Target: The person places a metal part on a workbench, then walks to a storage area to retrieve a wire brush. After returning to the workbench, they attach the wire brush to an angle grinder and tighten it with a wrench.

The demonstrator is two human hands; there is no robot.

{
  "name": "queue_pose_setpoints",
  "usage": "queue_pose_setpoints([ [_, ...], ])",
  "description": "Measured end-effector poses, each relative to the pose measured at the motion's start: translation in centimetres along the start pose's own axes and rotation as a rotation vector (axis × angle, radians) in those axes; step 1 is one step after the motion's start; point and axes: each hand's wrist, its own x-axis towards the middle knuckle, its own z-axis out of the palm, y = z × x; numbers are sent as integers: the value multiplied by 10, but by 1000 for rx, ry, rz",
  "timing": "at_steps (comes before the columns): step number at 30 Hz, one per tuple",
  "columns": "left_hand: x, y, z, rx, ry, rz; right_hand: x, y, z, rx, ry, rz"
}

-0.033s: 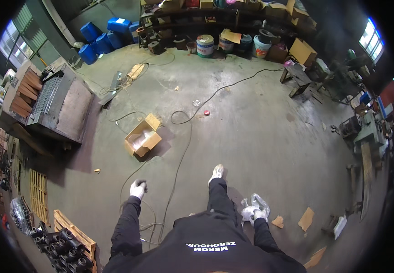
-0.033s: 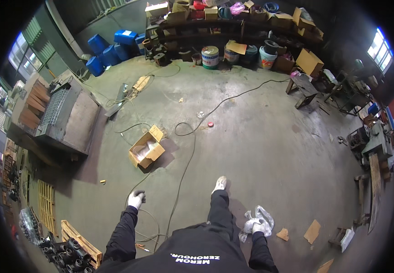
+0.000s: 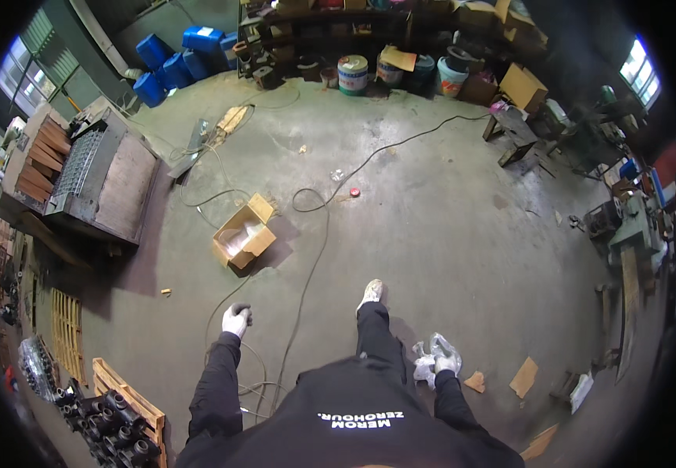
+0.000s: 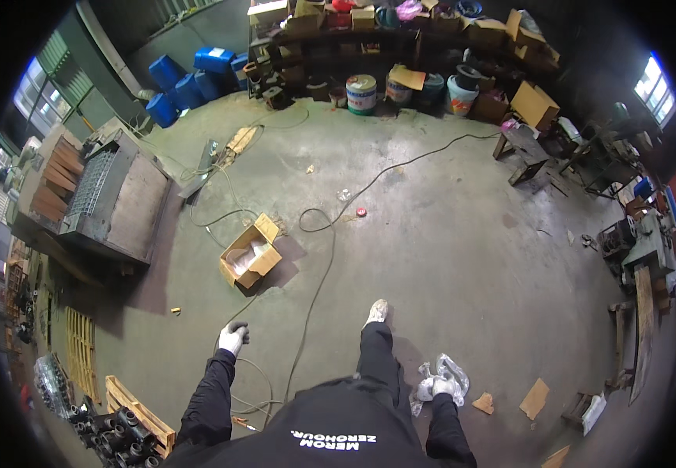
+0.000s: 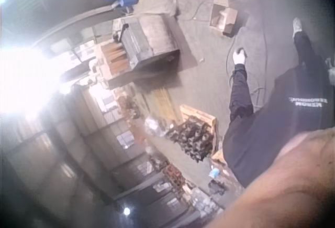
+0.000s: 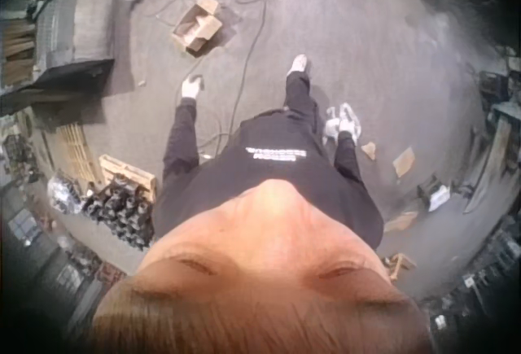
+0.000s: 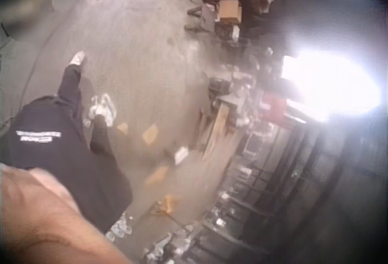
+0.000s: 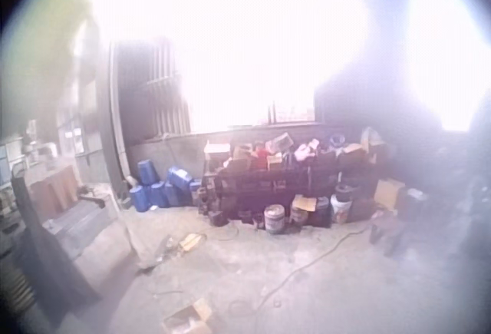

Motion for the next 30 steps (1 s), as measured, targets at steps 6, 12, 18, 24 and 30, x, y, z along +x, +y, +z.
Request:
queue_pose_setpoints([
  [6,46,34,109,216,-49,-349,180,-148,52,394,-238,252],
  [12,61,73,194,528,-4,-520,309,-413,76,-2,-204,-7],
  [18,241,117,231,420,-63,-545,401,-625,117,370,-244,34],
  [24,520,261,295,-107,91,-439,492,-706,162,11,-86,122],
  [30,732,423,357,-91,47,-71,603,-795,207,-53,-158,322],
])
